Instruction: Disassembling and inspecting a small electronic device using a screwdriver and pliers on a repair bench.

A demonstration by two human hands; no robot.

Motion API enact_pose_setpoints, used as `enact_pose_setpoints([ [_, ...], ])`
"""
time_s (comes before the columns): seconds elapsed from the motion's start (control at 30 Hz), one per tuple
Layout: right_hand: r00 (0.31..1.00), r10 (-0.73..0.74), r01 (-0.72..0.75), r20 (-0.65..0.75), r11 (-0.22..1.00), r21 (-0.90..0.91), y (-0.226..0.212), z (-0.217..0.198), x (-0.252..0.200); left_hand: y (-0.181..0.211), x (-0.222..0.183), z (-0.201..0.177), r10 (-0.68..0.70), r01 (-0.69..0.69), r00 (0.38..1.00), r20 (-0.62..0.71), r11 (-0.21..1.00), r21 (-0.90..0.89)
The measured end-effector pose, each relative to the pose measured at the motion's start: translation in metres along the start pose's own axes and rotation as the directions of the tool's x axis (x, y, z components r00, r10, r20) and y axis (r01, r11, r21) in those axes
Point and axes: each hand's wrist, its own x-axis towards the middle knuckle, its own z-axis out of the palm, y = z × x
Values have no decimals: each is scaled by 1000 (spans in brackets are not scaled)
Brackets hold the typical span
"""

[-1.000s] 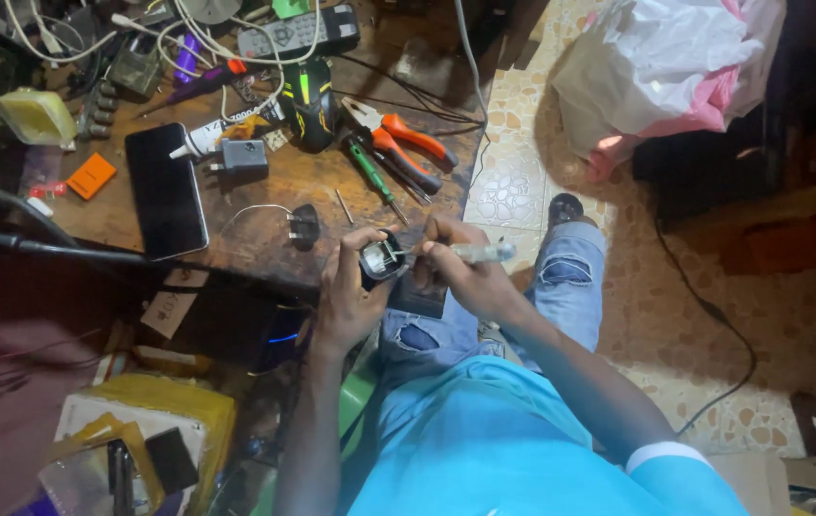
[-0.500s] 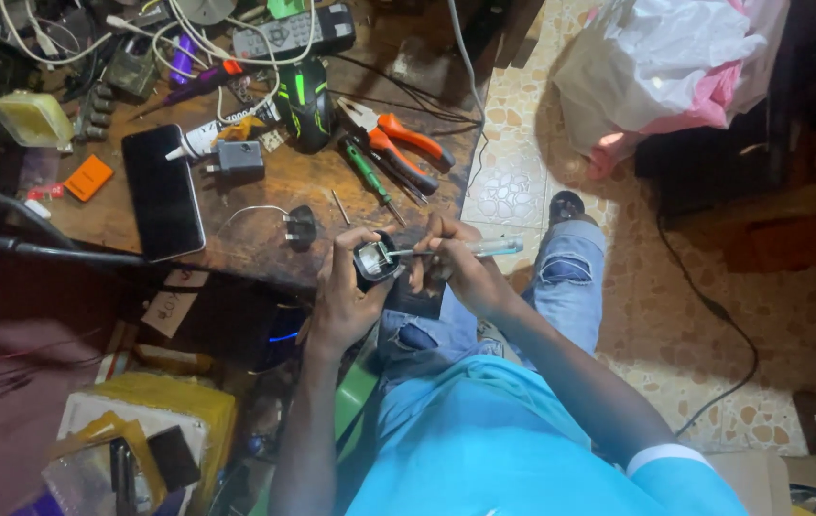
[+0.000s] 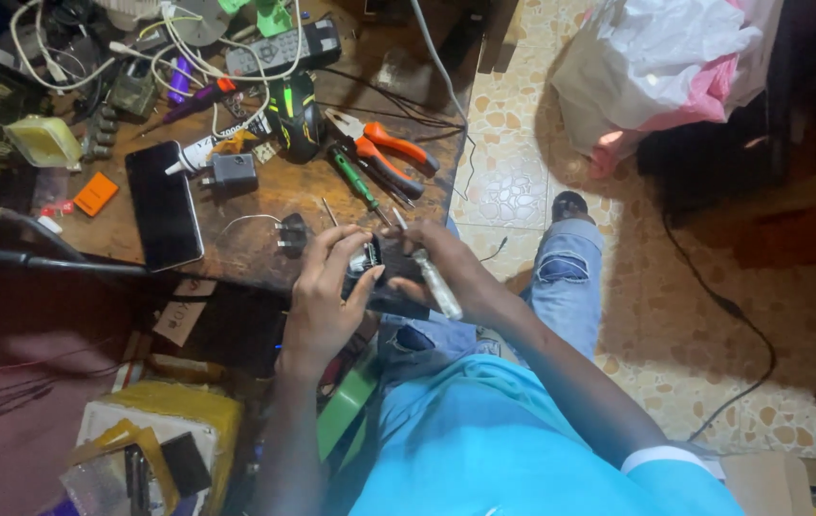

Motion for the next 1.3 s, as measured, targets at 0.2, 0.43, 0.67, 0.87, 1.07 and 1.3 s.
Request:
enact_pose_setpoints([
  [0.2, 991, -131, 131, 3, 991, 31, 9, 21, 11, 8, 0, -9, -59, 63, 998, 34, 992, -112],
  [0.43, 988, -150, 152, -25, 979, 134, 19, 28, 6, 7, -13, -16, -142, 146, 989, 31, 963, -227],
  [0.67, 927, -374, 374, 43, 902, -218, 19, 30, 4, 17, -16, -14, -267, 263, 964, -9, 953, -148],
  [0.87, 902, -398, 429, 167, 872, -237, 0, 31, 13, 10, -23, 5, -276, 283, 943, -184, 959, 11],
  [1.07, 904, -250, 318, 346, 935, -156, 8, 27, 23, 1, -23, -4, -296, 298, 951, -86, 955, 12],
  [1.3, 835, -149, 255, 530, 958, -132, -1, 13, 34, 7, -12, -12, -344, 312, 938, -38, 887, -342],
])
